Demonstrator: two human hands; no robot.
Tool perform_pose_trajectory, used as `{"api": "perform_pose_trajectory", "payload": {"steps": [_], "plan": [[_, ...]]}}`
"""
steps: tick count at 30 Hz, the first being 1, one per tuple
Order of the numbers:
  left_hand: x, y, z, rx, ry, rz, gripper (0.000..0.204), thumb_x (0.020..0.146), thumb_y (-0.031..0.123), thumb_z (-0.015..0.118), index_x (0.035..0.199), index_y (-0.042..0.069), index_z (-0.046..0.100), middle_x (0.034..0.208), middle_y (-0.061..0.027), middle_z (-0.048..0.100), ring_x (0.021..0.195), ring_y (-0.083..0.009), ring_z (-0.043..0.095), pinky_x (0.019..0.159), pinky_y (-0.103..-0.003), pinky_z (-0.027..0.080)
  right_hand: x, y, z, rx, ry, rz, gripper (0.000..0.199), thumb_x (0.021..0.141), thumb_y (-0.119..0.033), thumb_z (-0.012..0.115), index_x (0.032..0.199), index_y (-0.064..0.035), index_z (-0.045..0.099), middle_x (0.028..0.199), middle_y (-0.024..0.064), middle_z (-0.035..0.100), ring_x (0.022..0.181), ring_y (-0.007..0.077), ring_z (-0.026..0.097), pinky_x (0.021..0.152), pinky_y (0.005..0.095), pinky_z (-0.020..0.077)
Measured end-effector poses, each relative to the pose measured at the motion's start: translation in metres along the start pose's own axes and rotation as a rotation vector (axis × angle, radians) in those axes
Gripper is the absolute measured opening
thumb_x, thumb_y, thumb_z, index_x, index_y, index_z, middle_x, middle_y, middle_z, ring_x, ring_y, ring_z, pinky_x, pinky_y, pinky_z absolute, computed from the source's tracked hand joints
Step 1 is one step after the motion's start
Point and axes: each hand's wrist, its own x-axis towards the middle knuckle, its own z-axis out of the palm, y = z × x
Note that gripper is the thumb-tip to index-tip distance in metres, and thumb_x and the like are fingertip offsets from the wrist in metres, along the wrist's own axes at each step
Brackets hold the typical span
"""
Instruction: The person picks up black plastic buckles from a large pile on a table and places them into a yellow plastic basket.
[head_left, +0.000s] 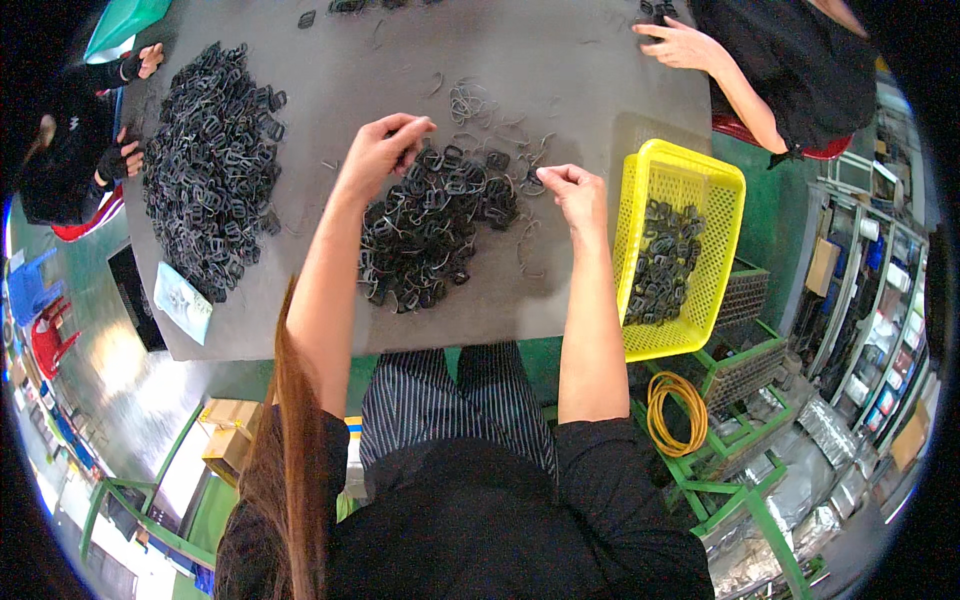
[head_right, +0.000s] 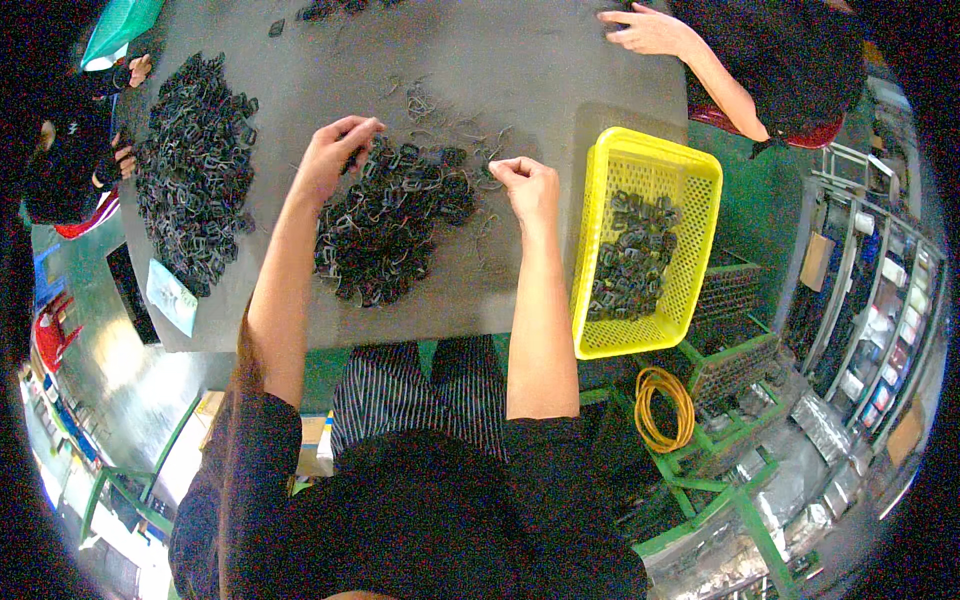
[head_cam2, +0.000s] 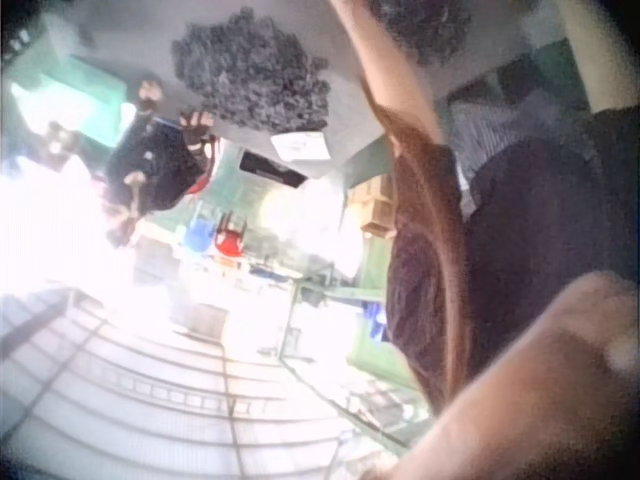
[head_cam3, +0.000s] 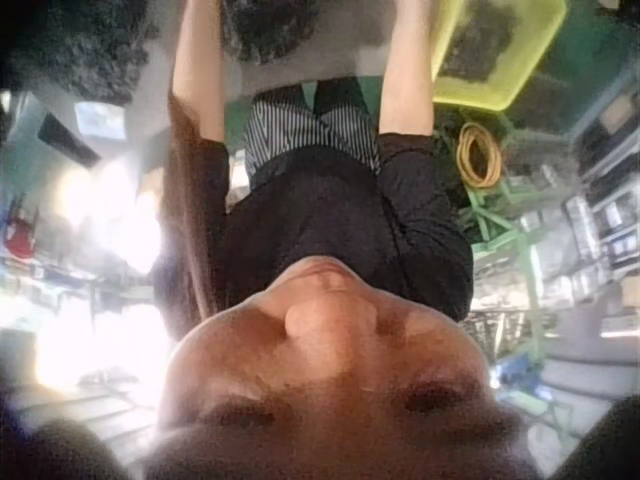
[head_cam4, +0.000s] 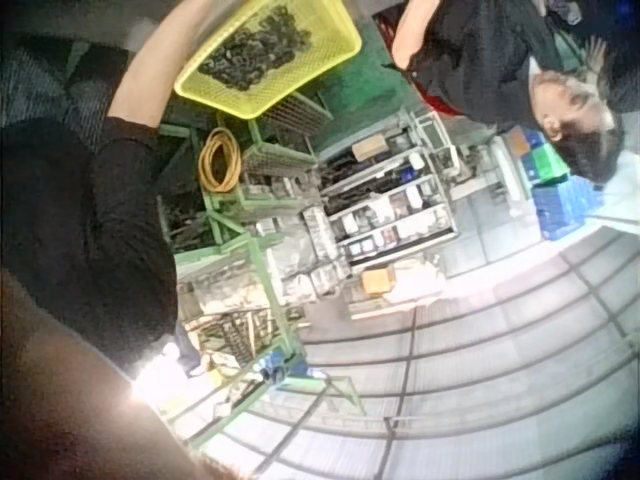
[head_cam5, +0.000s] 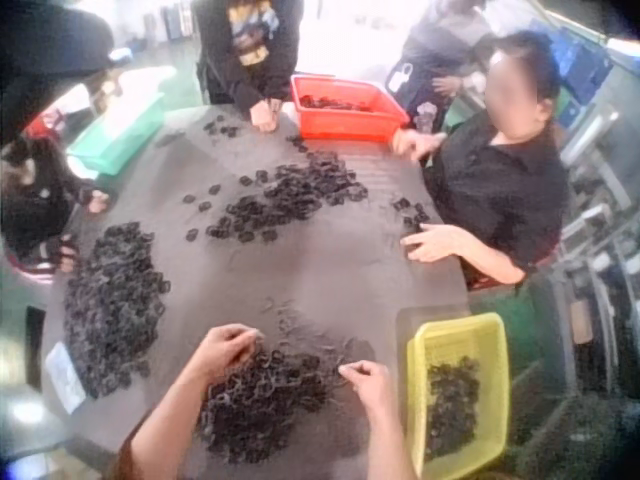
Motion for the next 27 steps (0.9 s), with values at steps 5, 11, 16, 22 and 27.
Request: {"api": "perform_pose_trajectory", "payload": {"steps": [5,11,16,22,27], "plan": [[0.000,-0.012,0.045,0.989,0.241,0.171,0.032,0.073,0.035,0.069,0.093,0.011,0.064,0.088,-0.0117,0.065,0.085,-0.0310,0.061,0.073,-0.040,0.049,-0.016,-0.001,-0.015,0.884,-0.445,0.218,0.019,0.079,-0.021,0.063,0.094,-0.0112,0.057,0.079,-0.0015,0.057,0.066,0.0091,0.054,0.052,0.0223,0.0393],[-0.016,0.009,0.017,0.175,0.031,0.051,0.016,0.080,0.022,0.065,0.081,0.006,0.061,0.068,0.0012,0.056,0.062,-0.0064,0.047,0.052,-0.023,0.037,-0.006,-0.020,0.027,0.360,-0.440,0.150,0.022,0.079,-0.027,0.065,0.093,-0.0097,0.060,0.076,0.0006,0.060,0.066,0.0143,0.056,0.055,0.0269,0.0421],[-0.045,0.008,-0.023,-0.709,-0.039,0.096,0.017,0.088,0.021,0.054,0.098,0.007,0.057,0.082,-0.0016,0.055,0.067,-0.0114,0.052,0.046,-0.020,0.037,-0.003,-0.030,0.076,-0.626,-0.127,-0.269,0.020,0.070,-0.029,0.070,0.081,-0.0135,0.065,0.077,0.0090,0.065,0.074,0.0276,0.063,0.066,0.0397,0.0488],[-0.010,-0.024,-0.034,0.359,0.308,0.082,0.031,0.082,0.035,0.064,0.095,0.007,0.063,0.068,-0.0009,0.059,0.057,-0.0108,0.053,0.050,-0.026,0.041,0.020,-0.029,0.042,-0.533,0.065,-0.262,0.019,0.069,-0.028,0.069,0.081,-0.0131,0.067,0.073,0.0073,0.066,0.070,0.0221,0.063,0.063,0.0354,0.0486],[-0.005,-0.034,0.013,0.873,0.404,0.050,0.037,0.070,0.040,0.071,0.089,0.009,0.063,0.073,-0.0106,0.062,0.075,-0.0285,0.062,0.066,-0.039,0.048,-0.002,-0.034,0.058,-0.718,-0.098,-0.251,0.025,0.068,-0.035,0.072,0.080,-0.0133,0.066,0.079,0.0095,0.066,0.076,0.0275,0.064,0.068,0.0397,0.0501]]}}
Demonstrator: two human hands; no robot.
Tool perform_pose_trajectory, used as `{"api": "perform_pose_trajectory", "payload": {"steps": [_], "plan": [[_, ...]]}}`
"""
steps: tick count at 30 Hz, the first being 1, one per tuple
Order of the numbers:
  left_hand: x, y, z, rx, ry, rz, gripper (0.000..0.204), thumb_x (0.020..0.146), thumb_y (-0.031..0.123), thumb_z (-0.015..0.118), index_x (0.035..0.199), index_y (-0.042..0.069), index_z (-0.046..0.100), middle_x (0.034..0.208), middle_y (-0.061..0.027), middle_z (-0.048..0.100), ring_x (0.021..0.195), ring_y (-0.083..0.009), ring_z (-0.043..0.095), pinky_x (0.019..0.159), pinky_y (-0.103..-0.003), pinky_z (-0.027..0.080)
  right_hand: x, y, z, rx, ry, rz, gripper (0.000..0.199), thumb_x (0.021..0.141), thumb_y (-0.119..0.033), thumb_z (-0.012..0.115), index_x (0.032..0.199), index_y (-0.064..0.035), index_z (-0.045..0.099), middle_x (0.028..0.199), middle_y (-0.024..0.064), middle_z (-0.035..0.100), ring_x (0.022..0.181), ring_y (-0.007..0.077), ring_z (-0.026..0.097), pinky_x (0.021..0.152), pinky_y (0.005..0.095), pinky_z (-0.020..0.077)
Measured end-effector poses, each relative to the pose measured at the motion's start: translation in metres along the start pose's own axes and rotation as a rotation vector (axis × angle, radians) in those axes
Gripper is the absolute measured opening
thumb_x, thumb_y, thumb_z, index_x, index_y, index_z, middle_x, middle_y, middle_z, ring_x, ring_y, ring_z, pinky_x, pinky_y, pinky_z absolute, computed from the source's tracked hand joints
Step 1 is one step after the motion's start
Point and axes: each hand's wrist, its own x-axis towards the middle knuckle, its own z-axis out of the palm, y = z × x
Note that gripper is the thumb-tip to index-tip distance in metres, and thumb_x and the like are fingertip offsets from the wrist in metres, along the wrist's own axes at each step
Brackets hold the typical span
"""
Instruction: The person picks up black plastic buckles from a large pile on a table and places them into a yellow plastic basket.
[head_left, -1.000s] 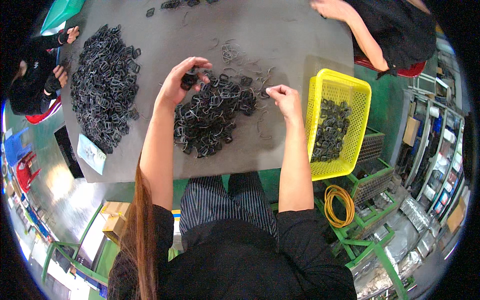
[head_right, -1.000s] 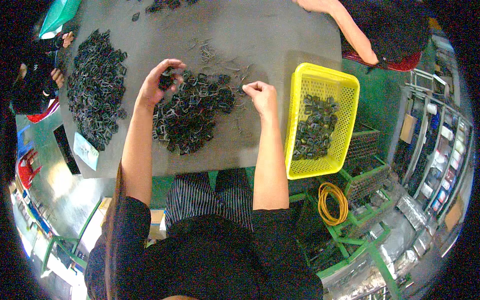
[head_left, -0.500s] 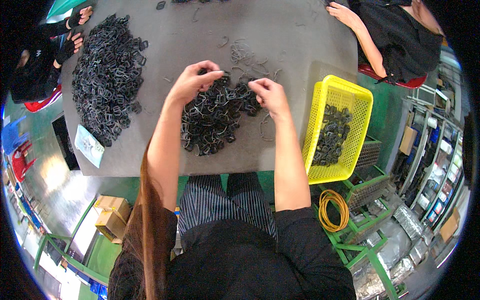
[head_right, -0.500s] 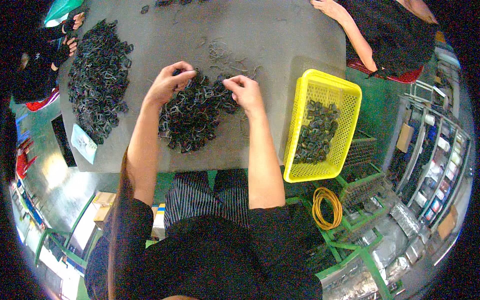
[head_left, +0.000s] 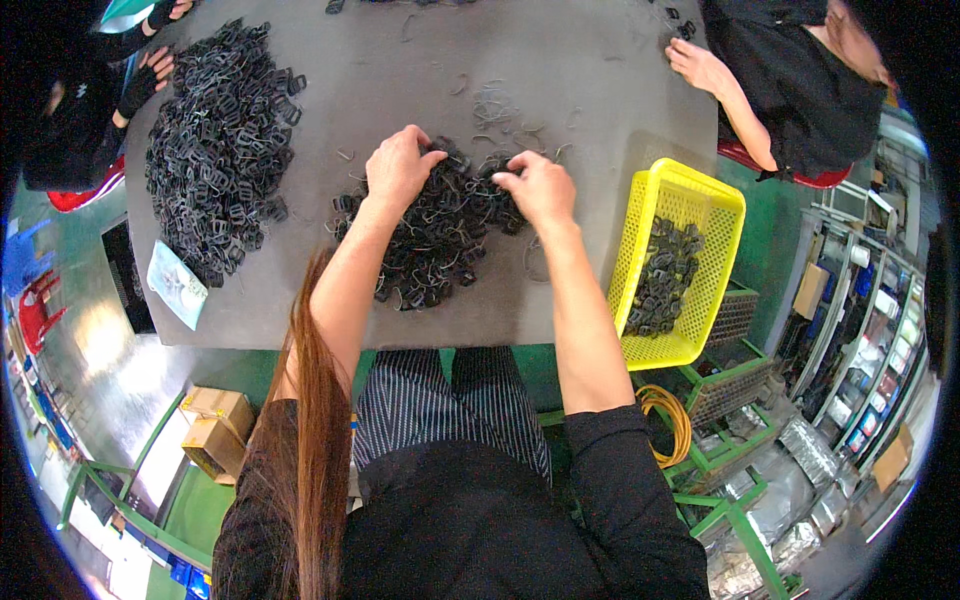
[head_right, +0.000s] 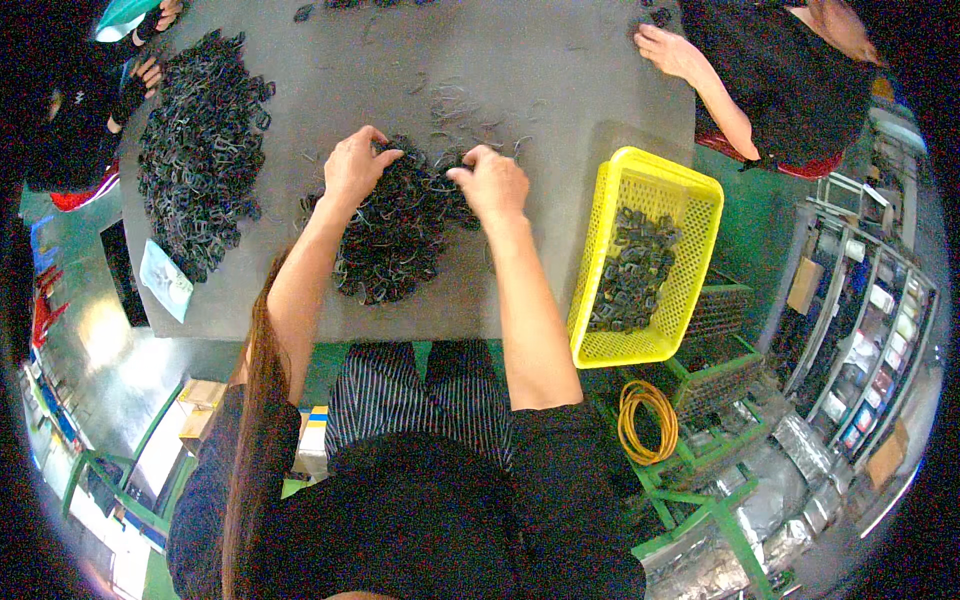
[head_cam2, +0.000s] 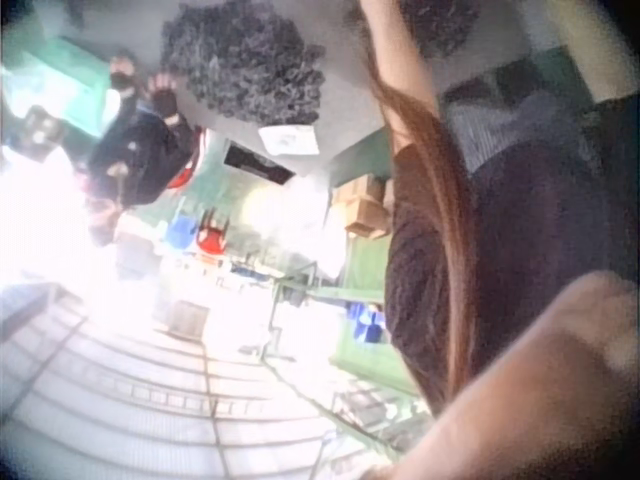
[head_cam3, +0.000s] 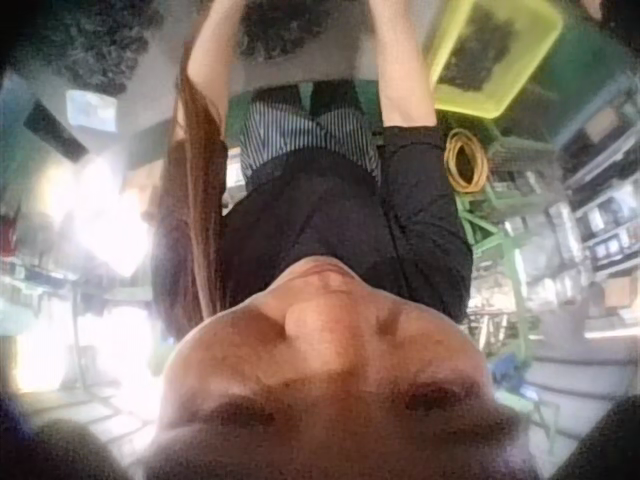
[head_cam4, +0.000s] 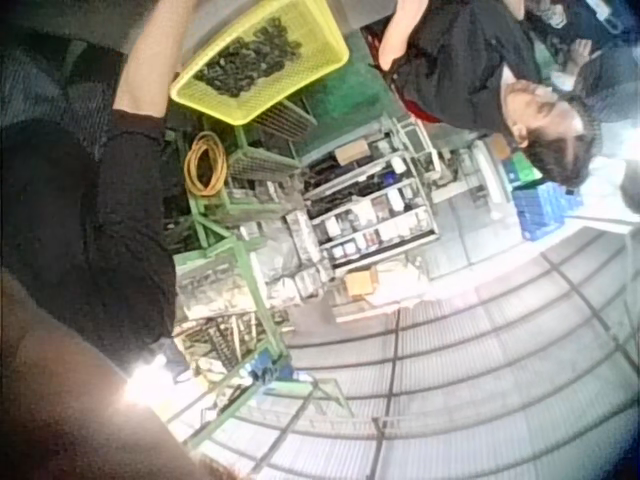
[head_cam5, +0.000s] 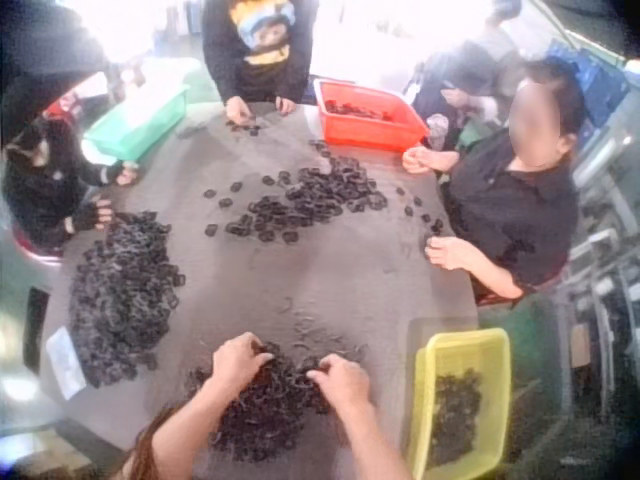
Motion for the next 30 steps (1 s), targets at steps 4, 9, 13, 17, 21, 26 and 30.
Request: {"api": "perform_pose_trajectory", "payload": {"steps": [4,9,13,17,21,26,30], "plan": [[0.001,0.005,-0.012,-0.213,-0.151,0.014,0.032,0.072,0.034,0.071,0.085,0.007,0.062,0.068,-0.0069,0.060,0.070,-0.0220,0.061,0.062,-0.036,0.046,0.000,-0.008,0.003,0.052,-0.071,0.040,0.021,0.069,-0.032,0.070,0.079,-0.0134,0.067,0.077,0.0096,0.067,0.075,0.0286,0.064,0.068,0.0406,0.0501],[0.002,0.004,-0.036,-0.634,-0.369,-0.210,0.024,0.077,0.027,0.068,0.080,0.004,0.063,0.066,-0.0024,0.056,0.060,-0.0111,0.051,0.057,-0.026,0.042,0.001,0.024,0.002,0.209,-0.034,0.076,0.023,0.069,-0.033,0.070,0.080,-0.0132,0.068,0.077,0.0078,0.067,0.074,0.0254,0.064,0.066,0.0395,0.0500],[0.000,-0.005,-0.036,-0.525,-0.340,-0.039,0.017,0.081,0.022,0.063,0.089,0.007,0.060,0.067,-0.0013,0.055,0.060,-0.0071,0.049,0.049,-0.019,0.034,-0.008,-0.006,0.011,0.048,-0.050,0.033,0.027,0.069,-0.035,0.072,0.083,-0.0136,0.067,0.081,0.0103,0.067,0.077,0.0287,0.064,0.068,0.0403,0.0500],[-0.008,-0.015,-0.057,-1.378,-0.655,0.037,0.024,0.084,0.019,0.059,0.104,0.007,0.054,0.088,-0.0063,0.063,0.071,-0.0125,0.058,0.050,-0.020,0.042,-0.004,-0.001,0.011,0.289,-0.013,0.043,0.019,0.069,-0.029,0.070,0.076,-0.0107,0.067,0.073,0.0095,0.066,0.070,0.0269,0.064,0.064,0.0383,0.0495],[-0.022,-0.006,-0.065,-1.541,-0.445,0.006,0.020,0.086,0.024,0.059,0.094,0.007,0.058,0.089,-0.0049,0.060,0.073,-0.0100,0.058,0.050,-0.020,0.044,-0.005,0.016,0.004,0.353,0.010,0.073,0.023,0.068,-0.030,0.072,0.077,-0.0101,0.067,0.072,0.0086,0.066,0.069,0.0254,0.064,0.065,0.0372,0.0495],[-0.004,-0.013,-0.025,-0.545,-0.184,-0.028,0.030,0.081,0.033,0.064,0.096,0.008,0.058,0.077,-0.0066,0.063,0.075,-0.0161,0.061,0.059,-0.029,0.046,-0.011,-0.011,0.017,0.043,-0.024,0.004,0.028,0.069,-0.034,0.072,0.085,-0.0130,0.065,0.077,0.0092,0.066,0.077,0.0286,0.064,0.069,0.0406,0.0497],[-0.022,0.011,0.002,0.029,-0.009,0.060,0.038,0.072,0.037,0.071,0.094,0.008,0.063,0.091,-0.0162,0.065,0.087,-0.0351,0.060,0.073,-0.040,0.048,-0.001,-0.003,0.019,0.141,0.223,0.025,0.014,0.070,-0.026,0.069,0.075,-0.0143,0.065,0.070,0.0110,0.065,0.068,0.0313,0.063,0.062,0.0437,0.0489]]}}
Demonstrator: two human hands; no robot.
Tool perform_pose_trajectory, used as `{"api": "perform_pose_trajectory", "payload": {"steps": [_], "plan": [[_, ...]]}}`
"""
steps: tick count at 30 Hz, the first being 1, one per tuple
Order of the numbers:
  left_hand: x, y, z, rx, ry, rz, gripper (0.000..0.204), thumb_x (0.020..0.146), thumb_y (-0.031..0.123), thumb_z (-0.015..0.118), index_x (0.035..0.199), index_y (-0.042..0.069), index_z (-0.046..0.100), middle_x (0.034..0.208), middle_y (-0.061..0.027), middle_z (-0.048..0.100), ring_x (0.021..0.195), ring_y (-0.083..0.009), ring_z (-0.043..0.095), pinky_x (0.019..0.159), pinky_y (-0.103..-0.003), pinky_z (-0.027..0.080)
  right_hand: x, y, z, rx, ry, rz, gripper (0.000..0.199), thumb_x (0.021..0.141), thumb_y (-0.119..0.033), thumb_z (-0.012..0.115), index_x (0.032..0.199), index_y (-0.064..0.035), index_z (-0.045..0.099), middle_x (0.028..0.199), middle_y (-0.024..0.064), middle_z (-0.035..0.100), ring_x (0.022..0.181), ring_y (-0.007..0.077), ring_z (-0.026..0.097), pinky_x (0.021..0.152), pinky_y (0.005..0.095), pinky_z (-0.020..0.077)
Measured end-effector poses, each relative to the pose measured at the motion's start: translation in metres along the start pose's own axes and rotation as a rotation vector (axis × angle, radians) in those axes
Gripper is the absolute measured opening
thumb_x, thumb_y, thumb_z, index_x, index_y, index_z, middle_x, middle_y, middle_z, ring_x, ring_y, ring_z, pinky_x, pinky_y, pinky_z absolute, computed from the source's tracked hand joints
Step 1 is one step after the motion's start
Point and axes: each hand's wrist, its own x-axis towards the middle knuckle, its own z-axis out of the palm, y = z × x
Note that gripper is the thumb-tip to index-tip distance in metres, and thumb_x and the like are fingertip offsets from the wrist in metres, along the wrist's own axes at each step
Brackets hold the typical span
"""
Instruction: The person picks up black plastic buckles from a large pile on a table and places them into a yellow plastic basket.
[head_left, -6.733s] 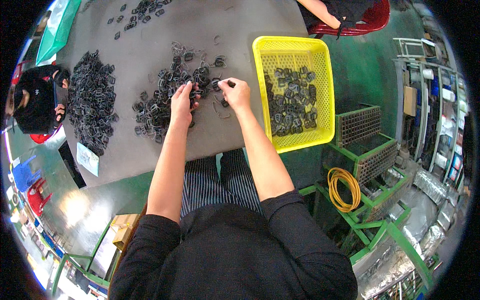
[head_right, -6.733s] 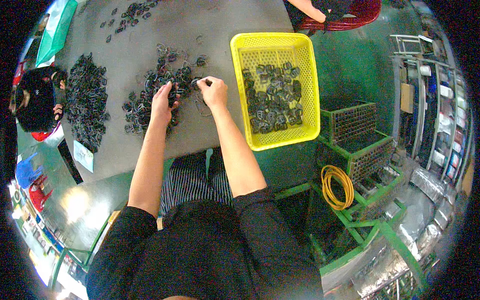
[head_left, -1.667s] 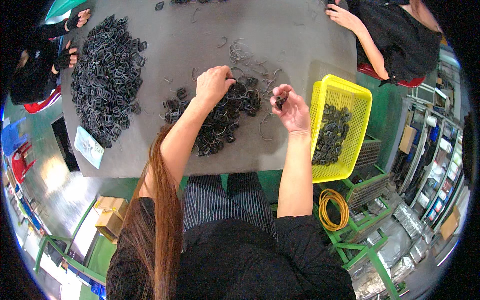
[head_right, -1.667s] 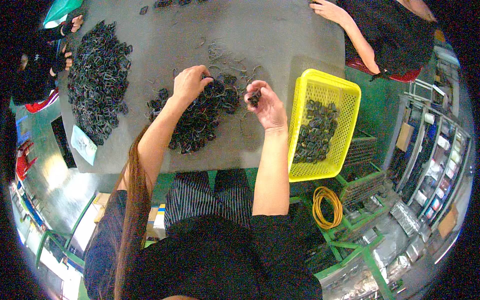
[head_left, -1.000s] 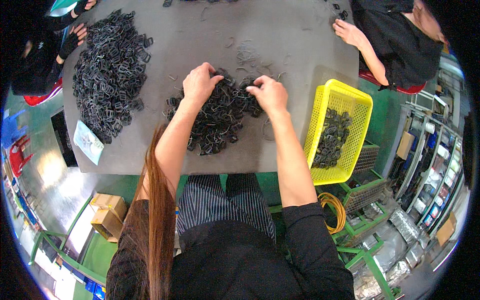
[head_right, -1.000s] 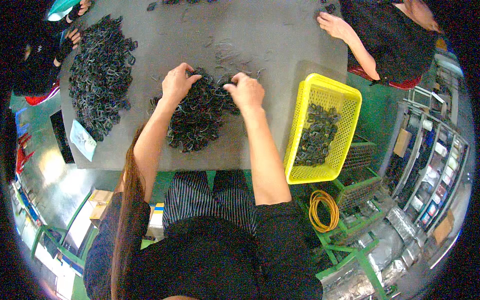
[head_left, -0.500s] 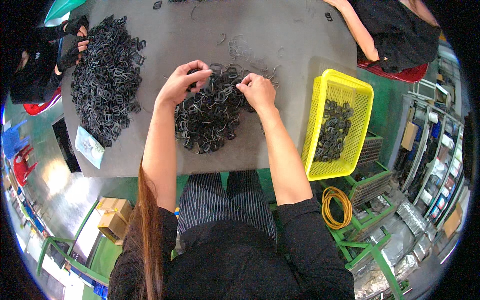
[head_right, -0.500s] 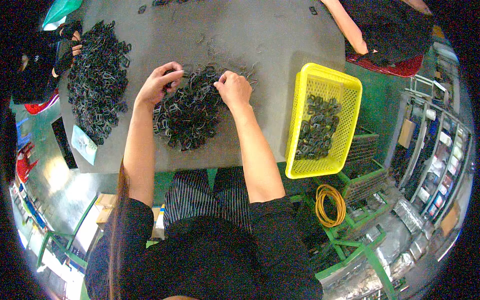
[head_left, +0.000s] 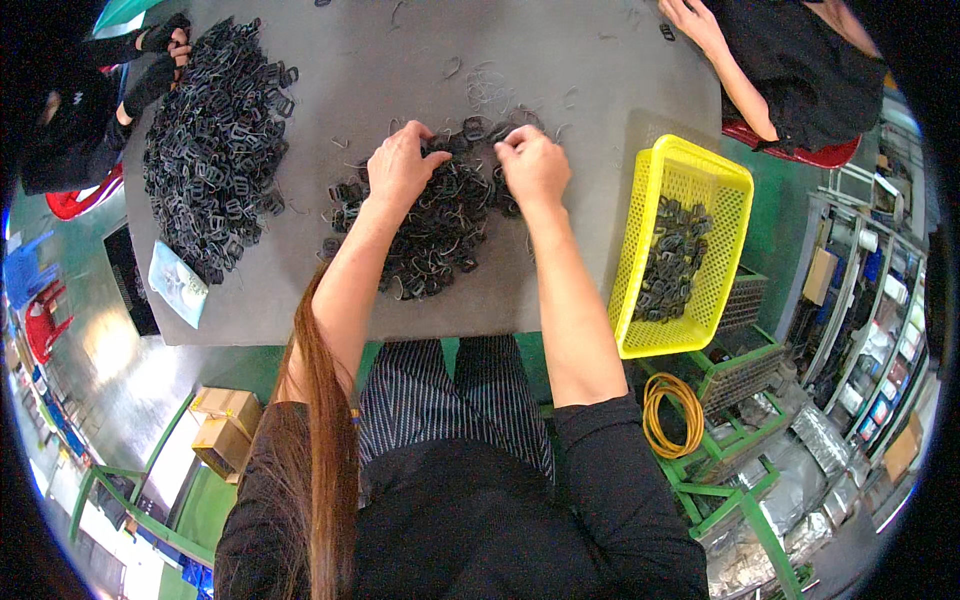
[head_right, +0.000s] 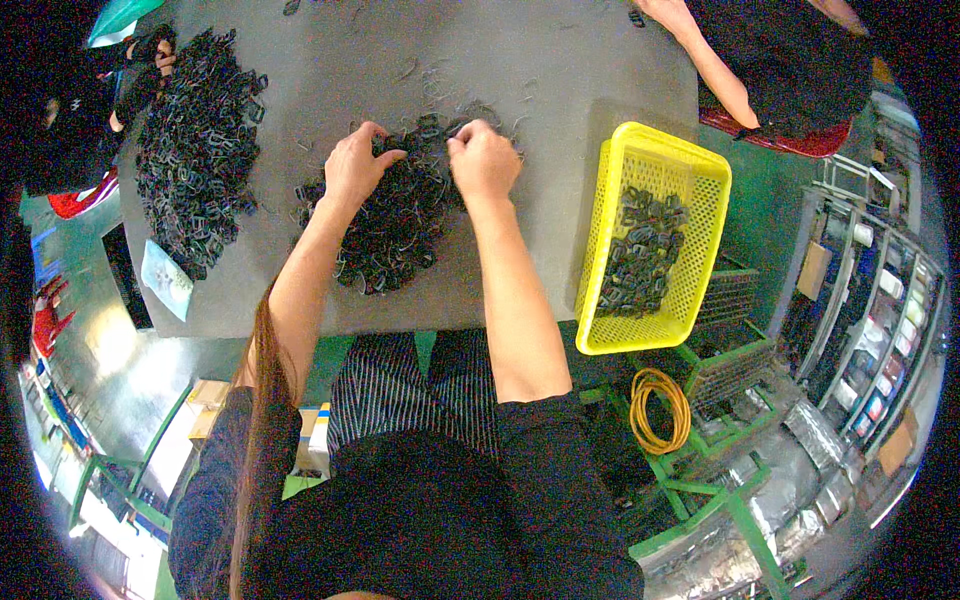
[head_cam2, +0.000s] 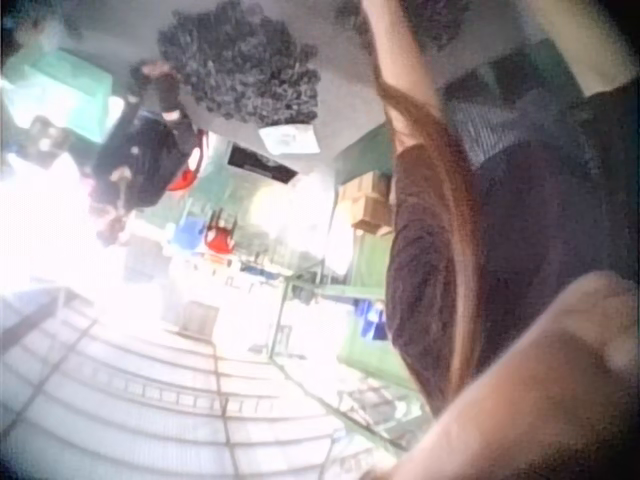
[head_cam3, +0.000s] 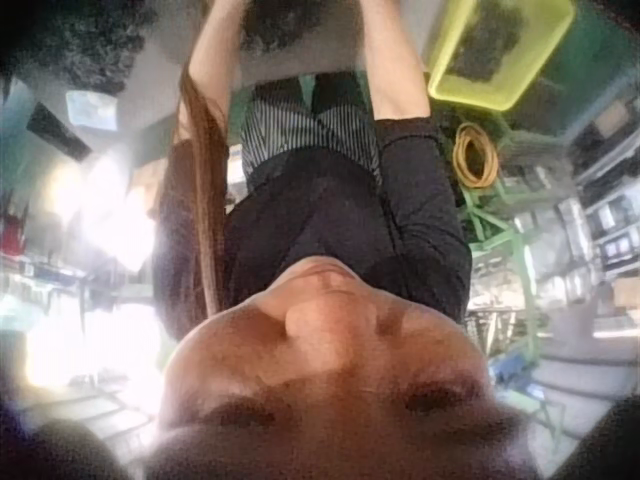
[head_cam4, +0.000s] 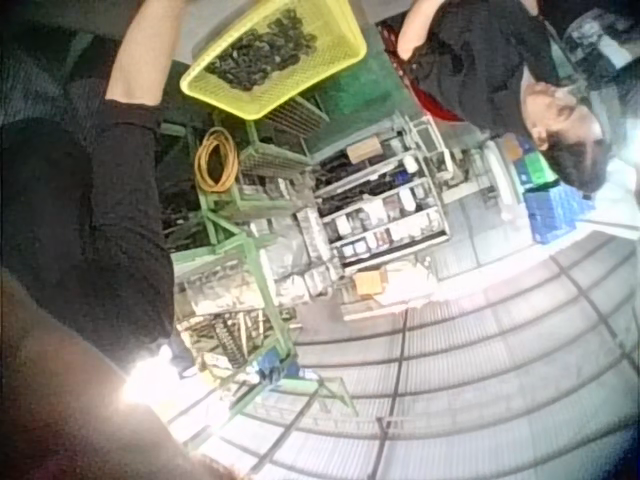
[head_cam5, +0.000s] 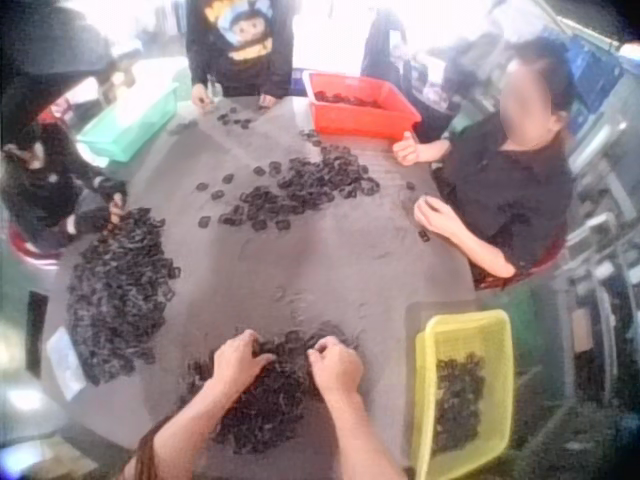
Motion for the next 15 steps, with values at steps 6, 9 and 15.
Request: {"api": "perform_pose_trajectory", "payload": {"steps": [6,9,15], "plan": [[0.005,-0.016,-0.017,-0.357,-0.074,0.017,0.035,0.079,0.037,0.064,0.087,0.003,0.062,0.072,-0.0085,0.062,0.070,-0.0226,0.059,0.064,-0.034,0.046,0.003,0.034,-0.062,1.120,-0.375,0.378,0.024,0.075,-0.017,0.072,0.092,-0.0054,0.060,0.071,-0.0012,0.055,0.054,0.0063,0.047,0.044,0.0203,0.0321],[0.002,-0.023,-0.038,-1.187,-0.429,-0.128,0.027,0.087,0.031,0.056,0.093,0.005,0.057,0.068,0.0029,0.052,0.058,-0.0066,0.048,0.044,-0.019,0.033,-0.016,0.048,-0.075,1.592,-0.438,0.300,0.024,0.080,-0.021,0.067,0.096,-0.0075,0.056,0.075,-0.0003,0.054,0.058,0.0080,0.049,0.044,0.0199,0.0320],[0.018,0.009,-0.039,-1.490,-0.283,-0.175,0.025,0.089,0.024,0.055,0.104,0.004,0.059,0.072,0.0013,0.054,0.059,-0.0058,0.047,0.044,-0.019,0.033,0.008,0.039,-0.048,1.121,-0.342,0.405,0.015,0.083,-0.024,0.063,0.088,-0.0096,0.059,0.065,-0.0030,0.054,0.052,0.0085,0.049,0.040,0.0196,0.0312]]}}
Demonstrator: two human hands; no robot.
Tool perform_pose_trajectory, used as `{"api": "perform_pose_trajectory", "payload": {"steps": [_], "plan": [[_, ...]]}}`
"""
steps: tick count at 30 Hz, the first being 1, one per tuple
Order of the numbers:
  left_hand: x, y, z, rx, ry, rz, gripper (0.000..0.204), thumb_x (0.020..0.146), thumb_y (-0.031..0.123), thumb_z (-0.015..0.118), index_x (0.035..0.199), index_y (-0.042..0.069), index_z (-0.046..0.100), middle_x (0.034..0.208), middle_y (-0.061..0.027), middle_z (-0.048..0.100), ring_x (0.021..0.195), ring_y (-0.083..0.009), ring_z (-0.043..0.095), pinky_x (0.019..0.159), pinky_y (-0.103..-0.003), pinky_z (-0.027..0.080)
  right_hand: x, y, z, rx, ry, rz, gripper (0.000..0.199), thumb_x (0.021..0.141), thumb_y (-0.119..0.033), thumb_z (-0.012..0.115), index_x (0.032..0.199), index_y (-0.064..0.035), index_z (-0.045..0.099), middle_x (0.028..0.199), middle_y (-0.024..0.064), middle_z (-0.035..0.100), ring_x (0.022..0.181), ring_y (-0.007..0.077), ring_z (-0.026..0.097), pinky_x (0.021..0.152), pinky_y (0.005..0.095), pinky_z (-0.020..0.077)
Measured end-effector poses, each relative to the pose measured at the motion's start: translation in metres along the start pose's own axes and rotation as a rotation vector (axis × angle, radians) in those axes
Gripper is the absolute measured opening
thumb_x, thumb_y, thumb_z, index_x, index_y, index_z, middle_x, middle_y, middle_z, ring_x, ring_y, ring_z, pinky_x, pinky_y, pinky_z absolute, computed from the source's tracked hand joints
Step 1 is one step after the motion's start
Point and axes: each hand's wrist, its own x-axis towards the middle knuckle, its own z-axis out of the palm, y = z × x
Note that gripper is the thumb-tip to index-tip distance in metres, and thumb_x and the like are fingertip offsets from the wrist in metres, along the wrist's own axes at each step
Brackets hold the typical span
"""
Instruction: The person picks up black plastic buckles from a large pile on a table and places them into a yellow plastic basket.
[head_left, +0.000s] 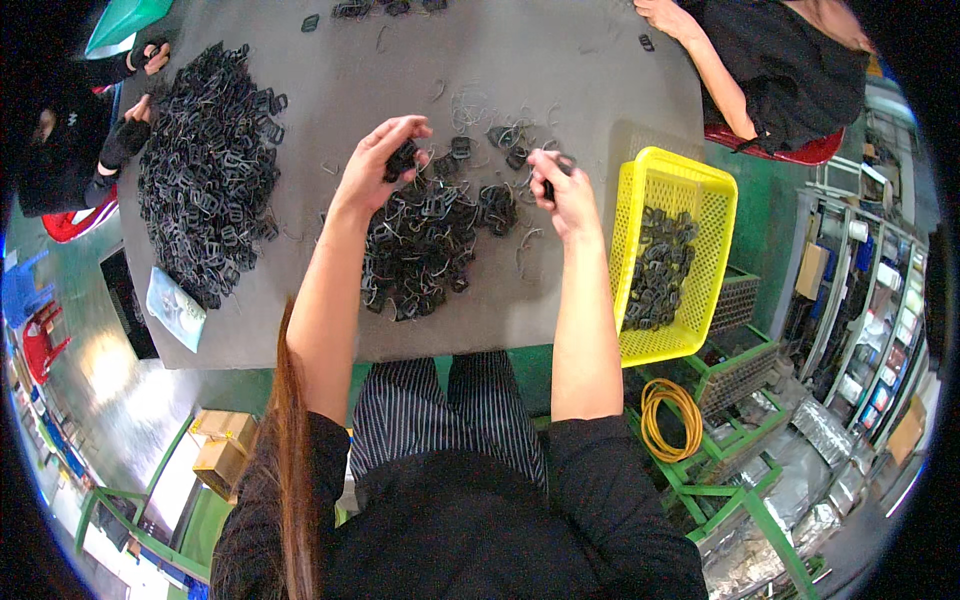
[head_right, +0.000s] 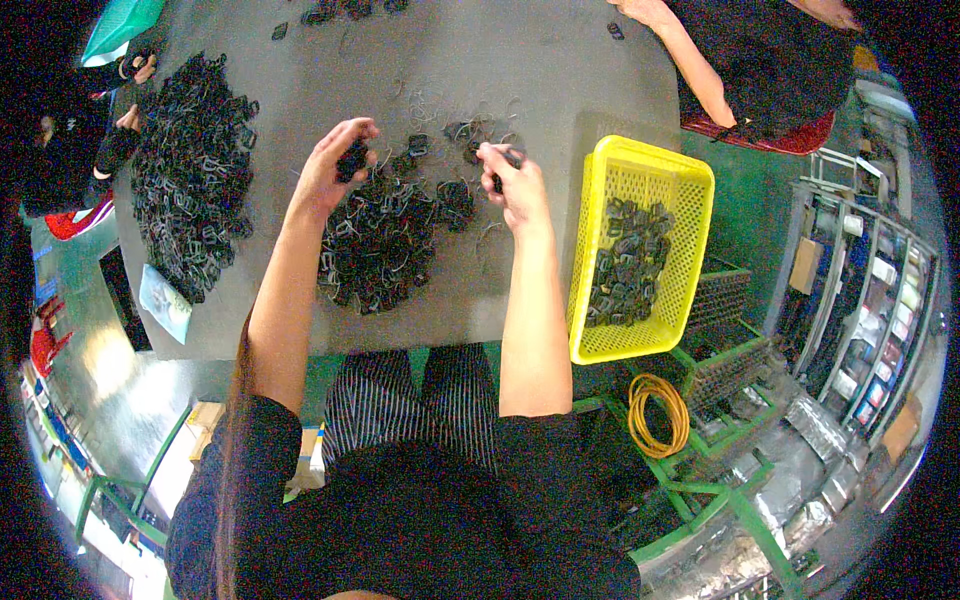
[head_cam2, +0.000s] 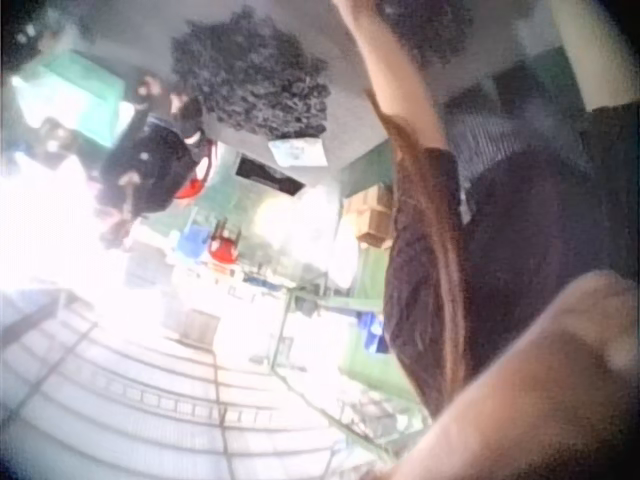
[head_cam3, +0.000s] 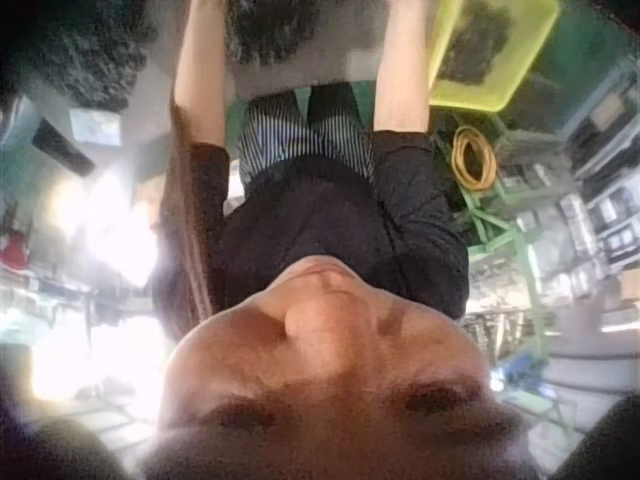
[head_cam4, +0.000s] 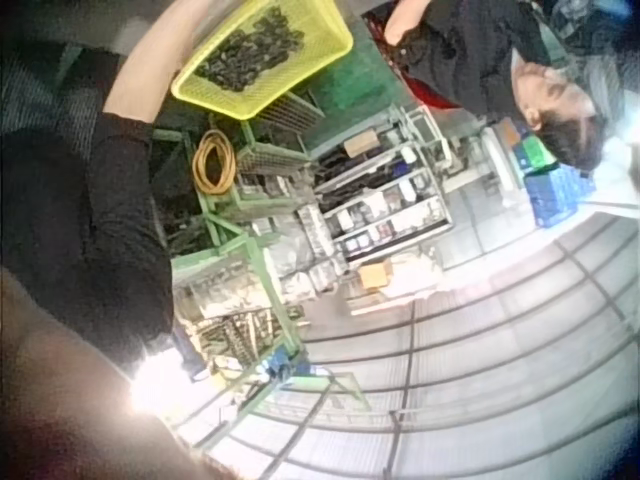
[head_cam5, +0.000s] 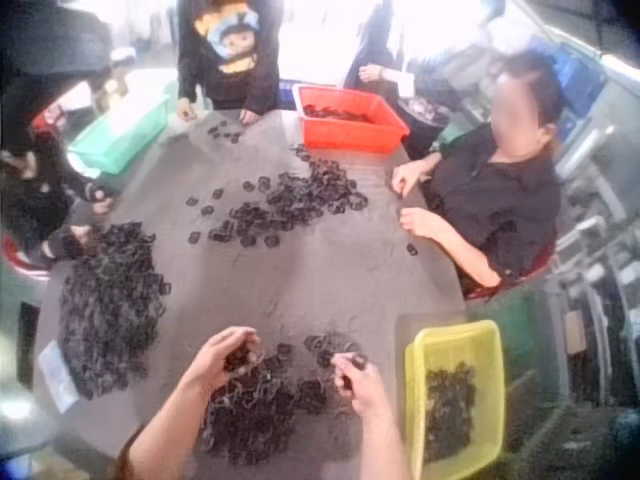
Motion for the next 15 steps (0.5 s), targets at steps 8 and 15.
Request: {"api": "perform_pose_trajectory", "payload": {"steps": [8,15], "plan": [[0.029,-0.041,0.023,1.557,0.090,0.297,0.030,0.078,0.032,0.064,0.095,0.008,0.056,0.087,-0.0112,0.063,0.082,-0.0312,0.061,0.068,-0.042,0.048,0.010,-0.014,0.000,-0.070,-0.063,-0.019,0.016,0.088,-0.014,0.047,0.099,-0.0096,0.057,0.067,-0.0001,0.055,0.051,0.0094,0.050,0.040,0.0216,0.0321],[0.020,-0.021,0.025,1.306,0.215,0.320,0.027,0.080,0.033,0.062,0.092,0.008,0.063,0.086,-0.0127,0.064,0.082,-0.0310,0.062,0.069,-0.038,0.048,-0.044,-0.012,-0.025,0.305,-0.008,-0.163,0.025,0.082,-0.009,0.054,0.107,-0.0083,0.055,0.088,0.0040,0.058,0.070,0.0134,0.056,0.051,0.0223,0.0410]]}}
